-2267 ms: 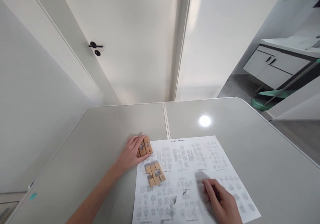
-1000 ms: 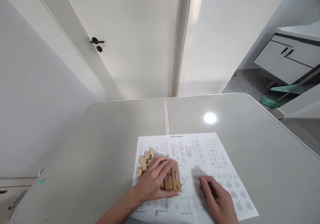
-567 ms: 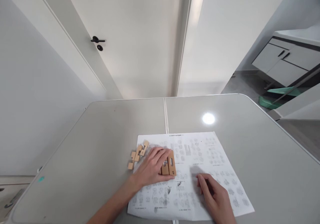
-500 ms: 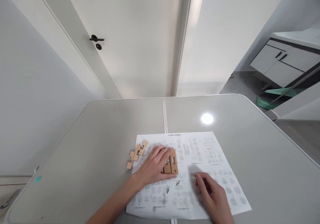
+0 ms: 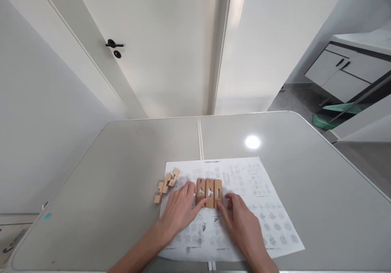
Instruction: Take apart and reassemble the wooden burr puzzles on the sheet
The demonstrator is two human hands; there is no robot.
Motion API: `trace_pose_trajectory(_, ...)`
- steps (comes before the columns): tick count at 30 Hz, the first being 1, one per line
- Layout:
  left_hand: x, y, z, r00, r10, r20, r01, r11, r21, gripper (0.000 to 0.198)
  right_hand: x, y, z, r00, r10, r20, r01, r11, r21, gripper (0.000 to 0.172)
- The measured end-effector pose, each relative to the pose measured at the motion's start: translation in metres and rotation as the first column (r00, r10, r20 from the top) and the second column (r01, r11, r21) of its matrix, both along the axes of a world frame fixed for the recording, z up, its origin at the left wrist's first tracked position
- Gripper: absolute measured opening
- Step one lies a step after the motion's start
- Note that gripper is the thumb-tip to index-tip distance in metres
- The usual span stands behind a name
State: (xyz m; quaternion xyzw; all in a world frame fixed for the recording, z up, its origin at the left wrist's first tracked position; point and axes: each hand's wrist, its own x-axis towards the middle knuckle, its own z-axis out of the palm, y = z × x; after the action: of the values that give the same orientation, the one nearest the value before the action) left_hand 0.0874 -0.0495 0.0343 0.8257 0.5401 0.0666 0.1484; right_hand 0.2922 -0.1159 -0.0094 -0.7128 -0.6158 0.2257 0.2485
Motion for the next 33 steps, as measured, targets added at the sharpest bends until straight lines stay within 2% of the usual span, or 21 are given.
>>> trace_pose_trajectory(5, 0.007, -0.007, -0.005, 0.991, 0.108, -0.074, -0.110, 0.994, -0.017, 0.023, -0.015, 0.011, 0.000, 0.995, -0.002, 0.098, 0.003, 1.000, -0.007, 0.031)
trace_pose_trajectory(12, 0.006, -0.004, -0.002, 0.989, 0.125, -0.074, -0.130, 0.989, -0.068, 0.025, -0.016, 0.012, 0.006, 1.000, 0.021, -0.002, -0.021, 0.998, -0.064, 0.036)
trace_pose_trajectory(15, -0.001, -0.003, 0.006, 0.990, 0.135, 0.043, -0.129, 0.985, -0.119, 0.032, -0.013, 0.009, 0.014, 0.991, -0.002, -0.135, -0.004, 0.999, -0.046, 0.038)
trace_pose_trajectory(17, -0.007, -0.005, 0.014, 0.970, 0.152, 0.190, -0.103, 0.965, -0.242, 0.035, -0.010, 0.007, 0.023, 0.965, 0.019, -0.262, -0.028, 0.999, -0.032, 0.039)
trace_pose_trajectory(20, -0.015, -0.011, 0.026, 0.871, 0.213, 0.442, 0.024, 0.882, -0.471, 0.038, -0.011, 0.004, 0.040, 0.872, 0.068, -0.484, -0.116, 0.991, -0.069, 0.041)
trace_pose_trajectory(23, -0.017, -0.018, 0.031, 0.799, 0.272, 0.537, 0.119, 0.803, -0.584, 0.041, -0.016, 0.002, 0.051, 0.806, 0.078, -0.587, -0.171, 0.980, -0.106, 0.040)
trace_pose_trajectory(26, -0.016, -0.024, 0.032, 0.796, 0.287, 0.533, 0.113, 0.795, -0.596, 0.042, -0.021, -0.001, 0.052, 0.823, 0.098, -0.559, -0.173, 0.981, -0.083, 0.036)
trace_pose_trajectory(30, -0.015, -0.028, 0.032, 0.834, 0.261, 0.486, 0.063, 0.831, -0.553, 0.039, -0.022, -0.007, 0.042, 0.917, 0.145, -0.373, -0.157, 0.988, -0.001, 0.030)
trace_pose_trajectory(33, -0.016, -0.029, 0.034, 0.854, 0.242, 0.460, 0.045, 0.847, -0.529, 0.038, -0.022, -0.009, 0.037, 0.959, 0.169, -0.229, -0.154, 0.985, 0.081, 0.032)
